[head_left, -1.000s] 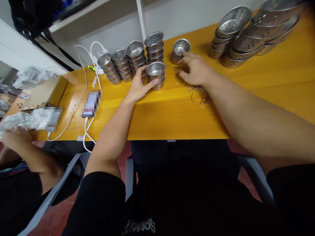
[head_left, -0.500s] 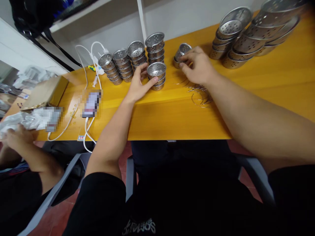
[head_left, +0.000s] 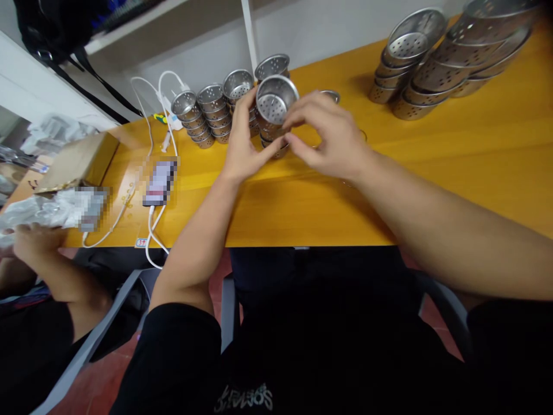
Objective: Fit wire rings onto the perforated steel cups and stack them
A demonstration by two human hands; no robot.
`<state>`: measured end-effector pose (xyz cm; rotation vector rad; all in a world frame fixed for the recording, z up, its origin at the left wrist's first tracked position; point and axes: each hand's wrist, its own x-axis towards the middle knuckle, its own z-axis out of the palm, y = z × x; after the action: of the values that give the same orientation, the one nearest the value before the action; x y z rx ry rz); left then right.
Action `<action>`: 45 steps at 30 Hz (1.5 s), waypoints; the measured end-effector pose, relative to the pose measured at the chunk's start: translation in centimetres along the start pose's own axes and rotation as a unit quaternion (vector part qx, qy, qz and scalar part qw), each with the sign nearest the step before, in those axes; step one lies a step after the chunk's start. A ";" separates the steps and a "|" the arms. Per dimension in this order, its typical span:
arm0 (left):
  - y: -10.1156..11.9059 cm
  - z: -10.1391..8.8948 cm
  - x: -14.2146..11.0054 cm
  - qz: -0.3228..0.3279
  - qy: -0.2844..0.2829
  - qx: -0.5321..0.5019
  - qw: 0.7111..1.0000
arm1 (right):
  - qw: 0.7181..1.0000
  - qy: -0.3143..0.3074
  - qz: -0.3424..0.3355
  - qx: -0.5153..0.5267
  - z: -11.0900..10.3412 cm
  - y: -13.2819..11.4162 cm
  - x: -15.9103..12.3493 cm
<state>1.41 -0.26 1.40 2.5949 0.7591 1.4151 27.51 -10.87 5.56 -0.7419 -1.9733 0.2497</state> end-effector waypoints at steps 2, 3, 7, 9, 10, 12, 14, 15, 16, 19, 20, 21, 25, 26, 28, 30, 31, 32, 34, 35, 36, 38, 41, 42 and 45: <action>0.0 0.0 0.2 0.003 0.007 -0.001 1.000 | 0.999 -0.025 0.020 0.025 0.6 -0.6 -0.2; 0.0 -0.1 0.3 0.004 0.008 0.001 1.000 | 0.999 -0.031 0.033 0.027 0.7 -0.7 -0.3; 1.2 -0.5 0.6 0.022 0.005 -0.002 1.000 | 0.997 -0.031 0.069 -0.004 -0.1 -0.5 -0.2; 2.3 -0.6 0.8 0.033 -0.001 -0.010 0.999 | 0.996 -0.039 0.071 -0.023 -0.6 -0.3 -0.1; 2.9 -0.6 0.8 0.038 -0.006 -0.012 0.999 | 0.996 -0.045 0.068 -0.032 -0.7 -0.3 -0.1; 3.8 -0.6 0.9 0.044 -0.012 -0.013 0.999 | 0.995 -0.057 0.063 -0.046 -0.8 -0.1 -0.1; 4.3 -0.7 0.8 0.045 -0.013 -0.014 0.999 | 0.994 -0.070 0.060 -0.051 -0.7 0.0 -0.2; 4.4 -0.7 0.8 0.044 -0.015 -0.015 0.999 | 0.994 -0.076 0.059 -0.050 -0.7 0.1 -0.2; 4.4 -0.8 0.8 0.043 -0.017 -0.016 0.999 | 0.994 -0.081 0.059 -0.047 -0.7 0.1 -0.3; 4.3 -0.9 0.7 0.048 -0.021 -0.022 0.998 | 0.994 -0.090 0.054 -0.032 -0.6 0.1 -0.4; 4.3 -1.0 0.7 0.052 -0.020 -0.024 0.998 | 0.994 -0.090 0.053 -0.026 -0.6 0.1 -0.4; 4.2 -1.0 0.7 0.054 -0.018 -0.024 0.998 | 0.995 -0.086 0.052 -0.020 -0.6 0.1 -0.4; 3.9 -0.9 0.6 0.056 -0.018 -0.014 0.998 | 0.996 -0.066 0.055 0.000 -0.4 0.1 -0.5; 3.7 -0.8 0.5 0.058 -0.018 -0.015 0.998 | 0.996 -0.066 0.054 0.003 -0.3 0.2 -0.5; 3.4 -0.7 0.4 0.064 -0.018 -0.022 0.998 | 0.996 -0.070 0.050 0.007 -0.1 0.5 -0.5; 3.1 -0.5 0.2 0.070 -0.022 -0.030 0.997 | 0.996 -0.074 0.051 0.012 -0.1 0.8 -0.4; 2.9 -0.5 0.2 0.072 -0.027 -0.030 0.997 | 0.996 -0.075 0.054 0.016 -0.1 0.8 -0.4; 2.8 -0.5 0.2 0.073 -0.032 -0.029 0.996 | 0.995 -0.077 0.057 0.022 -0.1 0.9 -0.4; 2.8 -0.6 0.2 0.071 -0.041 -0.026 0.996 | 0.994 -0.084 0.063 0.031 -0.3 0.8 -0.3; 2.8 -0.6 0.2 0.068 -0.042 -0.027 0.996 | 0.993 -0.089 0.066 0.032 -0.4 0.7 -0.3; 3.0 -0.7 0.3 0.062 -0.043 -0.029 0.997 | 0.993 -0.093 0.067 0.030 -0.6 0.5 -0.3; 3.3 -1.0 0.4 0.045 -0.041 -0.030 0.998 | 0.993 -0.097 0.073 0.018 -0.7 0.3 -0.3; 4.0 -1.4 0.6 0.017 -0.038 -0.024 0.999 | 0.993 -0.078 0.086 0.005 -0.9 0.2 -0.4; 4.2 -1.5 0.7 0.013 -0.036 -0.022 0.999 | 0.993 -0.070 0.092 0.006 -0.9 0.2 -0.3; 4.7 -1.7 0.8 0.010 -0.038 -0.024 0.999 | 0.993 -0.047 0.102 0.030 -1.0 0.3 -0.1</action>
<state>2.17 -4.26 4.38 2.6095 0.6835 1.3143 28.53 -10.81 5.85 -0.9076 -1.9700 0.4717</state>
